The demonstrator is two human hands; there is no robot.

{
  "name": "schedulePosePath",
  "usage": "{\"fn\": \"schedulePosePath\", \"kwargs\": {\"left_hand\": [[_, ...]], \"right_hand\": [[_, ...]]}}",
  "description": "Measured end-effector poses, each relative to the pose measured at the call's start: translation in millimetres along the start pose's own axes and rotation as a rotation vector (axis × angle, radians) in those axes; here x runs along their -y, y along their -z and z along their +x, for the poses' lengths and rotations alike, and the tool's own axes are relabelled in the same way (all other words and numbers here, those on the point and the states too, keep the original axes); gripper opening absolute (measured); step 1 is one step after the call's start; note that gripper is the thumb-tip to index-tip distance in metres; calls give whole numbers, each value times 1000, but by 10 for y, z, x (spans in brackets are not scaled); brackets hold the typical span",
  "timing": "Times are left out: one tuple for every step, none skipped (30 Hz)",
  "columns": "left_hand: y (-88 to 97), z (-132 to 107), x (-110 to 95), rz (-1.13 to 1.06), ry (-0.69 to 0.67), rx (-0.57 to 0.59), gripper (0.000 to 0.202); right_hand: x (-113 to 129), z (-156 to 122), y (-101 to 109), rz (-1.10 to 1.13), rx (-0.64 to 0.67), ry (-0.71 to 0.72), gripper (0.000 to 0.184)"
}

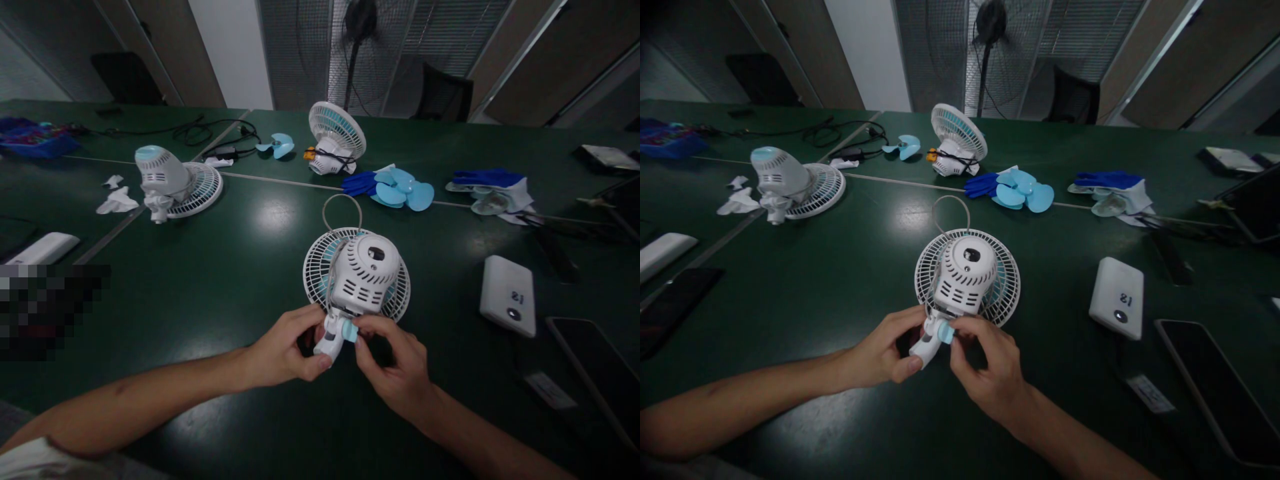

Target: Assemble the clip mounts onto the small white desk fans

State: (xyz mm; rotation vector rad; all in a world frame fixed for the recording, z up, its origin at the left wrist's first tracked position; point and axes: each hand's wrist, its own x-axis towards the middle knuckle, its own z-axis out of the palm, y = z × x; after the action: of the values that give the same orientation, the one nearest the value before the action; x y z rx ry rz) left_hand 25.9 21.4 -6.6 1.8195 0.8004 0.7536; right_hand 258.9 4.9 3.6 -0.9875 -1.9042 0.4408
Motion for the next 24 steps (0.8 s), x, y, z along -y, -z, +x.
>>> {"fn": "schedulePosePath", "kwargs": {"left_hand": [[2, 1, -5, -1, 3, 2, 37], [4, 2, -10, -4, 4, 5, 37], [5, 2, -14, -7, 4, 6, 37], [7, 2, -15, -8, 3, 7, 37], [7, 2, -14, -9, 2, 7, 37], [7, 0, -11, -10, 3, 8, 37], [6, -3, -6, -10, 5, 8, 37], [5, -6, -1, -8, 8, 8, 37], [4, -10, 4, -5, 12, 8, 37], [2, -14, 8, -2, 16, 8, 36], [1, -17, 10, 2, 20, 8, 35], [-1, -21, 9, 6, 24, 8, 35], [-2, -23, 8, 8, 28, 9, 34], [-4, -25, 4, 9, 33, 10, 33], [-5, -26, 0, 9, 38, 12, 32], [-7, -26, -4, 11, 44, 13, 30], [-10, -26, -7, 17, 49, 13, 29], [-12, -25, -9, 25, 54, 11, 28], [-14, -24, -12, 35, 60, 9, 28], [-15, -24, -14, 45, 65, 7, 28], [-16, -24, -18, 52, 71, 6, 28], [-15, -24, -24, 56, 75, 7, 28], [-15, -24, -31, 57, 81, 10, 28], [-13, -24, -41, 55, 90, 13, 28]], "right_hand": [[0, -4, 2, 0, -1, 1, 21], [1, -9, 4, 1, -1, 1, 21], [0, -14, 6, 4, 1, 1, 21], [-2, -19, 8, 8, 4, 2, 21], [-4, -22, 9, 13, 8, 0, 21], [-7, -24, 9, 14, 8, 0, 21], [-10, -25, 9, 13, 7, -1, 20], [-13, -25, 8, 11, 6, -2, 19], [-16, -24, 6, 10, 6, -4, 17], [-18, -23, 3, 11, 8, -8, 15], [-20, -21, -1, 14, 12, -12, 14], [-21, -19, -5, 19, 15, -15, 12], [-21, -17, -8, 25, 20, -18, 11], [-21, -15, -11, 30, 19, -22, 10], [-20, -12, -14, 33, 19, -25, 10], [-18, -8, -15, 36, 20, -25, 9], [-14, -3, -15, 39, 25, -23, 9], [-10, 4, -14, 42, 32, -18, 10], [-5, 13, -13, 46, 37, -10, 11], [1, 22, -10, 51, 44, -1, 12], [6, 32, -8, 56, 50, 7, 12], [11, 39, -6, 61, 52, 13, 13], [15, 44, -4, 64, 53, 15, 12], [19, 46, -2, 68, 56, 16, 12]]}}
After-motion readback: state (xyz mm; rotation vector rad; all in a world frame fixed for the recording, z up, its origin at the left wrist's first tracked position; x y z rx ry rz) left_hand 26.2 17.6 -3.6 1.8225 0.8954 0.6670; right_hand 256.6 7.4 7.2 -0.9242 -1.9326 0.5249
